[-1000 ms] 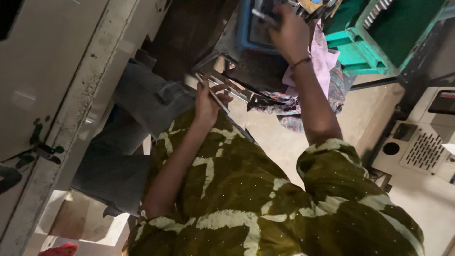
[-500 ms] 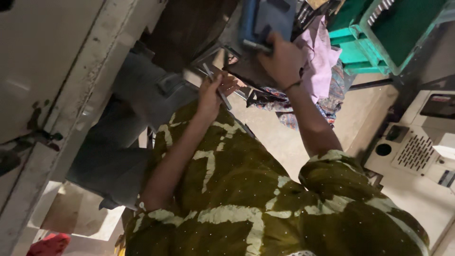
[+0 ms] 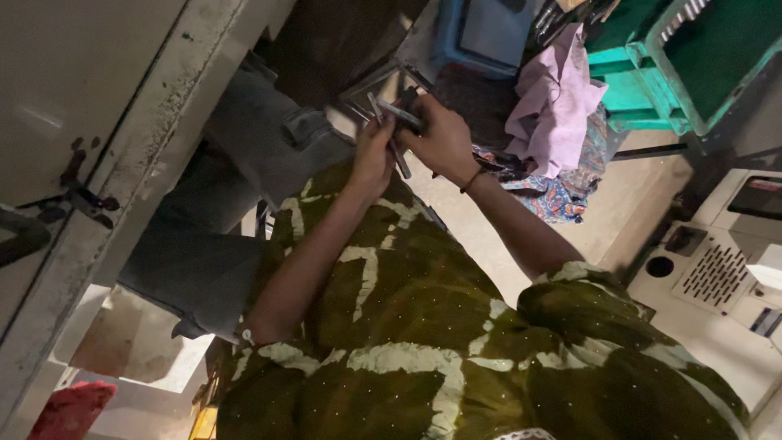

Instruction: The person handles several small metal cylindrical parts, repeatedly picking them up, inspecting them, and placing them into a green storage bin. They also wipe a metal surface with a pink cloth and open a machine door to place a part inside.

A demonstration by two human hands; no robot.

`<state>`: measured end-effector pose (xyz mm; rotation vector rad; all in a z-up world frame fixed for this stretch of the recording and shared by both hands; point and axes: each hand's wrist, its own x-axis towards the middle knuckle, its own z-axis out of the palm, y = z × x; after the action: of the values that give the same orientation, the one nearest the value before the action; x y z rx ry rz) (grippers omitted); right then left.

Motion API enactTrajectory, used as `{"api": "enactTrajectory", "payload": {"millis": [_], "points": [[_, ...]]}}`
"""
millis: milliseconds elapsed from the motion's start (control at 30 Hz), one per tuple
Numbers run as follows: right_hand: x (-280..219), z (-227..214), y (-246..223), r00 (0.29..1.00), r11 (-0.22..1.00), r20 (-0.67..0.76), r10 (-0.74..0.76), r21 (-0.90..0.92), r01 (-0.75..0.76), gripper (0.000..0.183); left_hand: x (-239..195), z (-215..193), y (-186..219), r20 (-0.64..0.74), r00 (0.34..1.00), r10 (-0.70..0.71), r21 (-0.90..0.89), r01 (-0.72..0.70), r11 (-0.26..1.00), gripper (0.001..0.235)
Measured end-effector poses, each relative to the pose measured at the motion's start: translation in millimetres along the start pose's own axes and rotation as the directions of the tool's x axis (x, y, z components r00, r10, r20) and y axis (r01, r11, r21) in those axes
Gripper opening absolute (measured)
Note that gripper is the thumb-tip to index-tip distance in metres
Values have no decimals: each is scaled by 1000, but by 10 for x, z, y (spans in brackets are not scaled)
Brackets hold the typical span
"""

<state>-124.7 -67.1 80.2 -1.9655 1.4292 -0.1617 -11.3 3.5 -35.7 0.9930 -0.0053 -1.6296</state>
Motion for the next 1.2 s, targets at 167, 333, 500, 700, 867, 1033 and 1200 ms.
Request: {"api": "enactTrajectory", "payload": {"millis": [167,333,500,700,867,1033,1200], "points": [[-60,-20,-19,995,993,-42,-92,70,95,36,66,-36,-74,49,992,113,-203,-100,974,14],[-145,-135,-61,996,981,-1,-91,173,89,27,-39,55,104,49,996,77,-159,-68,985,25],[-107,-435,15,970,805,-160,-184,542,242,9,-130,206,313,-14,1000,-25,-162,23,986,30],[-98,-550,52,974,707,-175,-144,670,225,21,-172,178,343,11,1000,14,-154,-12,988,38],[-116,-352,156,995,367,89,53,924,-102,25,-210,197,376,-44,994,-100,-197,90,976,36],[-120,-114,216,964,177,261,57,947,-267,23,-318,334,536,-38,996,-83,-62,80,995,45],[-154,-49,260,935,163,354,27,921,-354,27,-373,406,600,-60,995,-82,-21,81,996,46]]}}
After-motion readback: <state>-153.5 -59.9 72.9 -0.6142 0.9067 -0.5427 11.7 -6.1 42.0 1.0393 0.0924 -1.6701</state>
